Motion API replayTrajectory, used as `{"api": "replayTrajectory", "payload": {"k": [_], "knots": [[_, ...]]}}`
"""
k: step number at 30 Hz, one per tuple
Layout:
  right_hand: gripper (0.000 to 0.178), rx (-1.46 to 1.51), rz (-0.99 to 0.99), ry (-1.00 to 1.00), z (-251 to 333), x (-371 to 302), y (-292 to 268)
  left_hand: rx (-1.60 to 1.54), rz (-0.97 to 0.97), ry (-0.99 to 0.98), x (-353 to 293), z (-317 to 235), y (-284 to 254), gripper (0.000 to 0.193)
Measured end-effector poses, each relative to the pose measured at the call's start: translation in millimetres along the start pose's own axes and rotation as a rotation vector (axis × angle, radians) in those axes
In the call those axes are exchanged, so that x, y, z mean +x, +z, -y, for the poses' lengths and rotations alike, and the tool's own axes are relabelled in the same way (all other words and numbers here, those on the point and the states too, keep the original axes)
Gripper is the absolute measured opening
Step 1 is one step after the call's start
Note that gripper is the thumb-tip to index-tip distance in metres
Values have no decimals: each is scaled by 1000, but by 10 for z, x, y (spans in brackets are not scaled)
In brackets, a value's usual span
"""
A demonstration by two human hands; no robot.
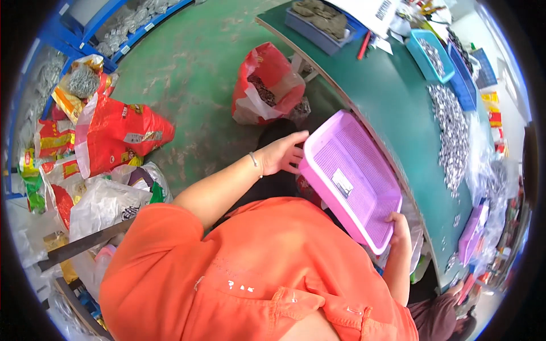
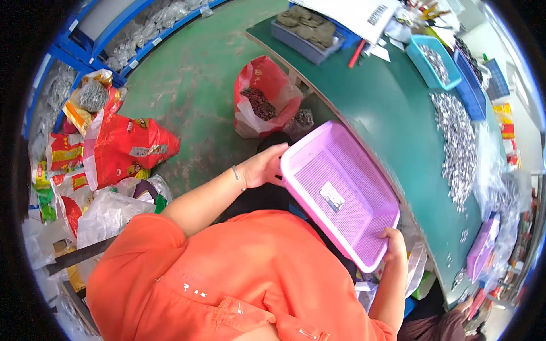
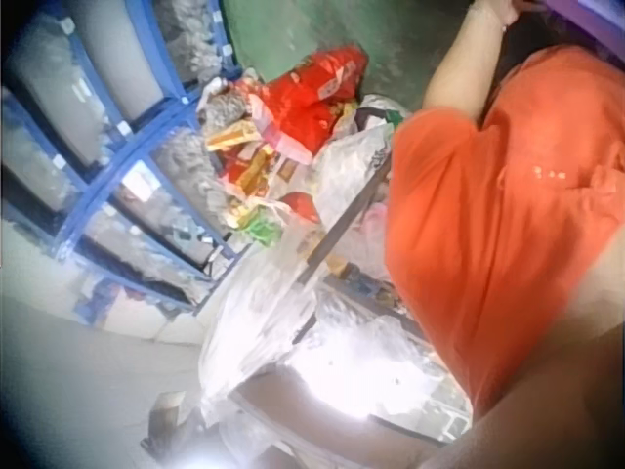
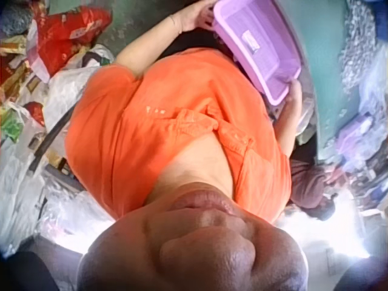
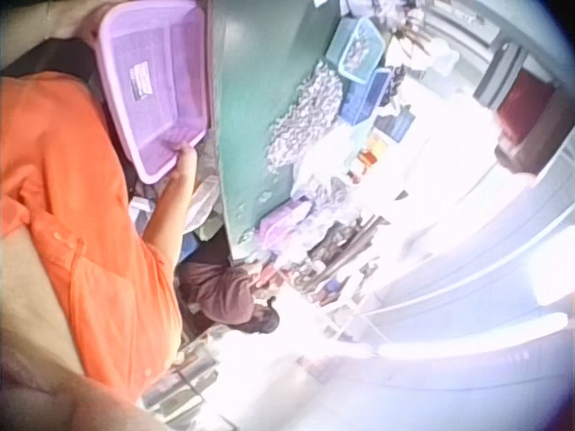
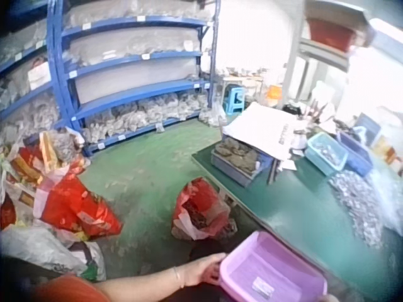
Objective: The person sorts small silver metal parts by hand from a large pile on a green table into a purple basket. They repeatedly pick up individual pieces, inspect them, and place them into the basket. At the end, they pour the contents of the basket into a red bag and return the empty basket to the table.
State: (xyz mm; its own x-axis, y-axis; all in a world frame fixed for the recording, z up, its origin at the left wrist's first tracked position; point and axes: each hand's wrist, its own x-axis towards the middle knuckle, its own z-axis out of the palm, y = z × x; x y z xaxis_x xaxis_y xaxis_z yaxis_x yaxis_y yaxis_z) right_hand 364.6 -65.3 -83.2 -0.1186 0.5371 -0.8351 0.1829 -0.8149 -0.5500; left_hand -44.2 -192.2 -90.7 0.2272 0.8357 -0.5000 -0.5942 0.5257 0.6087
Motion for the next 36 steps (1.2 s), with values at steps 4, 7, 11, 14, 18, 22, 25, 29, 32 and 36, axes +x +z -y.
{"api": "replayTrajectory", "payload": {"k": [4,7,11,14,18,22,25,29,32,36], "knots": [[36,-38,-33,-224,-353,-57,-137,-127,188,215,60,32,373,74],[47,298,141,-374,-345,-61,238,-156,142,196,-63,-263,83,61],[74,151,293,-286,-199,-137,602,-149,-186,493,-589,-618,-645,55],[67,-10,104,-168,-467,498,801,-262,-434,588,-1080,-613,-921,55],[67,-105,136,-150,-439,907,1474,-338,-600,697,-1575,-300,-1059,58],[42,-272,9,80,-660,1477,1679,-393,-619,825,-1986,87,-1450,62],[21,-514,70,-17,-753,1454,1409,-423,-743,935,-2429,266,-1595,65],[20,-706,85,-184,-651,901,1416,-507,-792,982,-2885,269,-1709,65],[26,-846,-50,-265,-518,820,1466,-507,-871,1113,-2955,204,-1864,64],[41,-681,-425,-1011,-304,872,1663,-573,-856,1183,-2835,11,-1789,63]]}}
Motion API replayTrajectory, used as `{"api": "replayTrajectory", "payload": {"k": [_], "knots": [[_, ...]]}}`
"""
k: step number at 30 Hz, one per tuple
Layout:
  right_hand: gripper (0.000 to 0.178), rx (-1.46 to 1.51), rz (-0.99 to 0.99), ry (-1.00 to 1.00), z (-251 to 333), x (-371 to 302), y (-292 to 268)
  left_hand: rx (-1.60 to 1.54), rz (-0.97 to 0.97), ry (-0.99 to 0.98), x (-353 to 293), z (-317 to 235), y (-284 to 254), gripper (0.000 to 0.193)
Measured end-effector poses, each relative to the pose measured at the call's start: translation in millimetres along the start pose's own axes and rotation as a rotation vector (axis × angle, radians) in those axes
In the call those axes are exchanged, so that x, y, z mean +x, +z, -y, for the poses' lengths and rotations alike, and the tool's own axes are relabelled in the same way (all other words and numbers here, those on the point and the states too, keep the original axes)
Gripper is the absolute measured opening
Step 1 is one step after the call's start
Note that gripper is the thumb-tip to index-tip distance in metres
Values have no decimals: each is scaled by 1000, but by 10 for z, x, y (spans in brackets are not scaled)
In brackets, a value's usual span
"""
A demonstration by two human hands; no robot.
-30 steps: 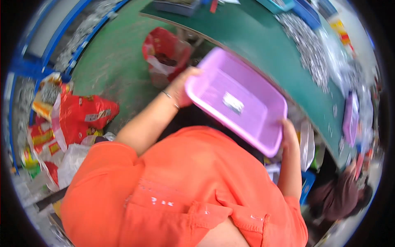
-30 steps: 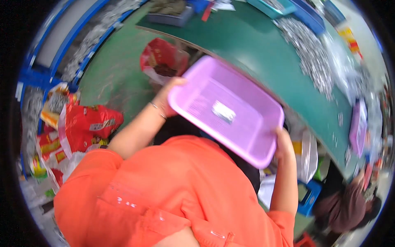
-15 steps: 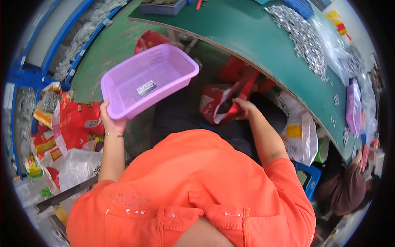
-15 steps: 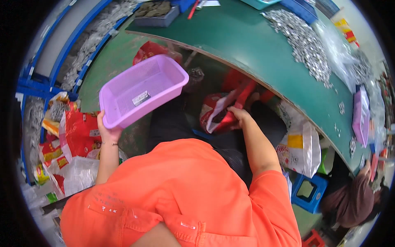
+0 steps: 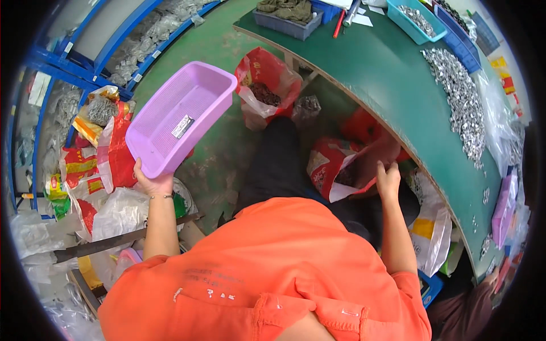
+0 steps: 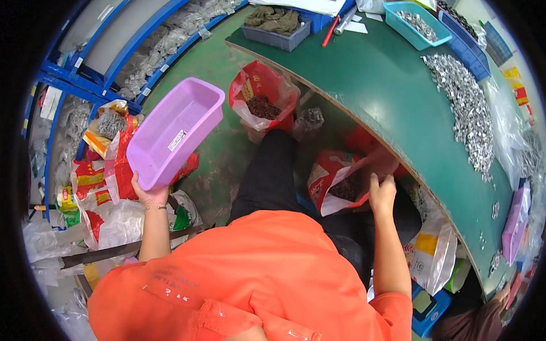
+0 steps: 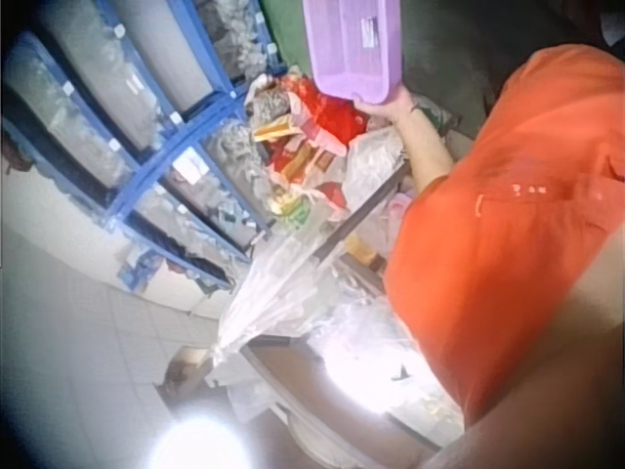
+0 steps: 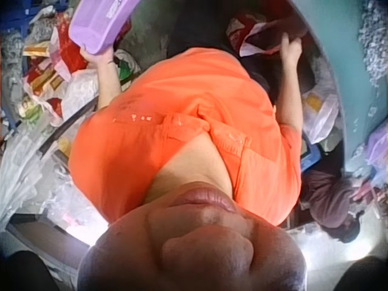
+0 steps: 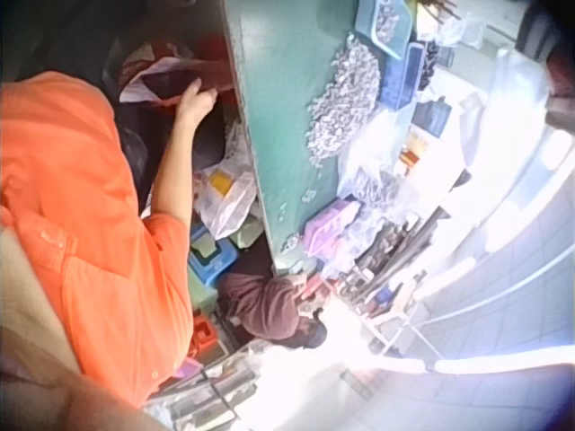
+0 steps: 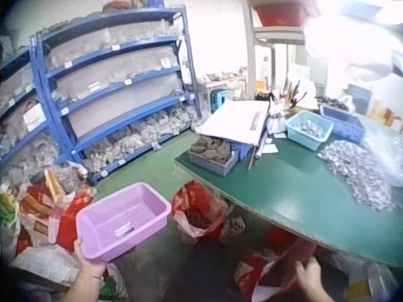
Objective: The person sorts small silver metal parts by hand from a large pile on a green table into a purple basket. They repeatedly pick up individual pieces, inspect them, and place them into the basket. At the end, they pour the contents of the basket into a red bag and return the empty basket to the table.
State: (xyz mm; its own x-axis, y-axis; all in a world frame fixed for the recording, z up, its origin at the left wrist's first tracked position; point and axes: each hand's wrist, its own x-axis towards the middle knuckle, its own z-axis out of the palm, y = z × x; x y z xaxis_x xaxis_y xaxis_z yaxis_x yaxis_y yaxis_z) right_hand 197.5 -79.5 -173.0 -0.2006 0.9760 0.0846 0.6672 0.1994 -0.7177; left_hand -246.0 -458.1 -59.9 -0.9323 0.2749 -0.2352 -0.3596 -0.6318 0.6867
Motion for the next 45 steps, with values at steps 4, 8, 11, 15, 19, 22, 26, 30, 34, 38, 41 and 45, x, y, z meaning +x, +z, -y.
{"api": "replayTrajectory", "payload": {"k": [4,8,11,15,19,22,26,30,34,38,41,45], "knots": [[79,390,335,680,289,259,491,6,-9,6,-45,87,88,63],[47,855,252,636,145,307,1249,116,123,-104,33,63,1,61],[30,420,377,180,-17,329,1725,181,219,-233,48,321,190,61],[50,930,808,371,1117,188,891,228,462,-423,-16,531,523,67],[76,1191,652,458,1139,-5,-216,240,580,-696,154,1000,926,57],[66,841,508,350,1013,-401,-843,336,666,-825,-72,1406,1314,52],[64,734,293,86,510,-791,-936,548,734,-919,-205,1787,1695,46],[65,661,249,155,589,-1073,-1259,1018,946,-655,-353,1846,1876,34],[64,426,95,184,297,-1031,-1505,1024,1075,-490,-708,1796,2164,57],[71,334,28,114,456,-938,-1924,1181,1365,-371,-607,1734,2402,70],[69,257,76,136,386,-959,-1778,1344,1442,-382,-637,1857,2512,68],[63,107,27,29,465,-1108,-1637,1381,1471,-324,-684,1780,2513,71]]}}
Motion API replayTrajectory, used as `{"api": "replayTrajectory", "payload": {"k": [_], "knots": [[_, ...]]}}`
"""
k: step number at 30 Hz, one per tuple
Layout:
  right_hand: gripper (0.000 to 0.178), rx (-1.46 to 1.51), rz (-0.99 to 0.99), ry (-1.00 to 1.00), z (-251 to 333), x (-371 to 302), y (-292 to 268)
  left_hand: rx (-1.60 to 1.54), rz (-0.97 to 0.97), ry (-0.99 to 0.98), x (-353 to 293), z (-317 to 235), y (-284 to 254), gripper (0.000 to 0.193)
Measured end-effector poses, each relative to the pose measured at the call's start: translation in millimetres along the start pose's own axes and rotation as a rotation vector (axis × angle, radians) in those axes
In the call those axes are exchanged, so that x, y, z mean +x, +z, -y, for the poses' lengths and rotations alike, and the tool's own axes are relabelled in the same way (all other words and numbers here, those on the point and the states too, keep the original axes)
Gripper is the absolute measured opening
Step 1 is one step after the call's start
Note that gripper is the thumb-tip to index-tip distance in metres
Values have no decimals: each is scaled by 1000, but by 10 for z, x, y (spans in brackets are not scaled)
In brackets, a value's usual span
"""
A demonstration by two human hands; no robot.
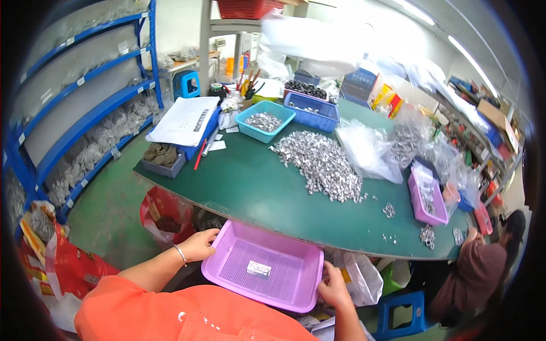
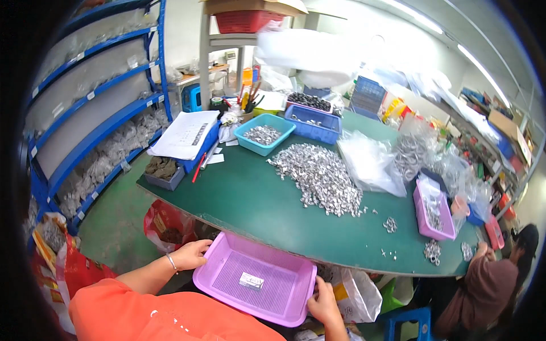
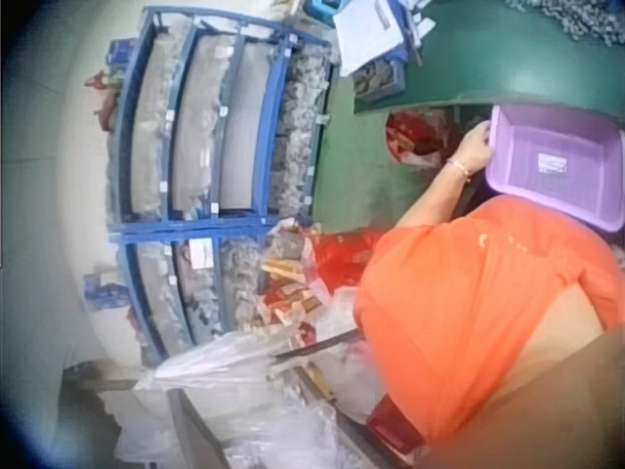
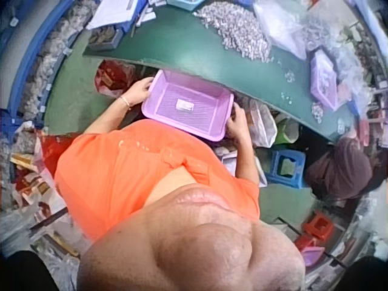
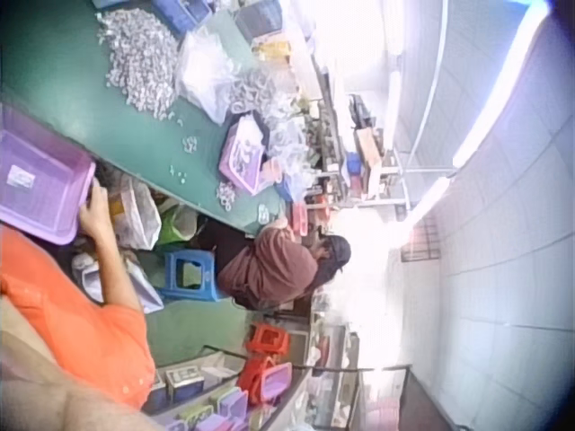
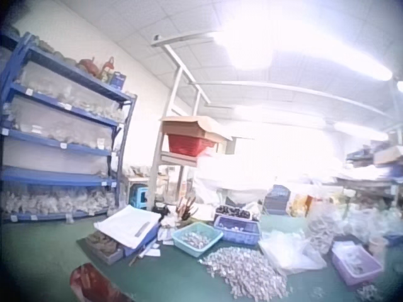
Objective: The person sorts small silver metal parts by hand from a large pile on a green table into a purple basket. They repeatedly pick up individual pieces, inspect them, and place them into the basket. At the end, they pour the contents of the basket into a red bag and return the empty basket to the table.
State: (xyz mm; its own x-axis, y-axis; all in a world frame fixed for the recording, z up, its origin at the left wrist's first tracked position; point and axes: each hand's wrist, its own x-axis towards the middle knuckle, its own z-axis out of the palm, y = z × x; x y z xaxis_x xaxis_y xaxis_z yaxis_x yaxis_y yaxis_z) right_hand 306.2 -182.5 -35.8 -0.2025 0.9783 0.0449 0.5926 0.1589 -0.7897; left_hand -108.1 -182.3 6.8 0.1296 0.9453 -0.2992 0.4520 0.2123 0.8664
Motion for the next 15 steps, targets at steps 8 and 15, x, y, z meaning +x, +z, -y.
{"api": "replayTrajectory", "payload": {"k": [8,15], "knots": [[48,-55,38,147,181,-222,93,-183,-49,22,-166,343,-24,70],[33,-274,4,151,827,-73,79,-293,-50,89,-238,724,-275,55]]}}
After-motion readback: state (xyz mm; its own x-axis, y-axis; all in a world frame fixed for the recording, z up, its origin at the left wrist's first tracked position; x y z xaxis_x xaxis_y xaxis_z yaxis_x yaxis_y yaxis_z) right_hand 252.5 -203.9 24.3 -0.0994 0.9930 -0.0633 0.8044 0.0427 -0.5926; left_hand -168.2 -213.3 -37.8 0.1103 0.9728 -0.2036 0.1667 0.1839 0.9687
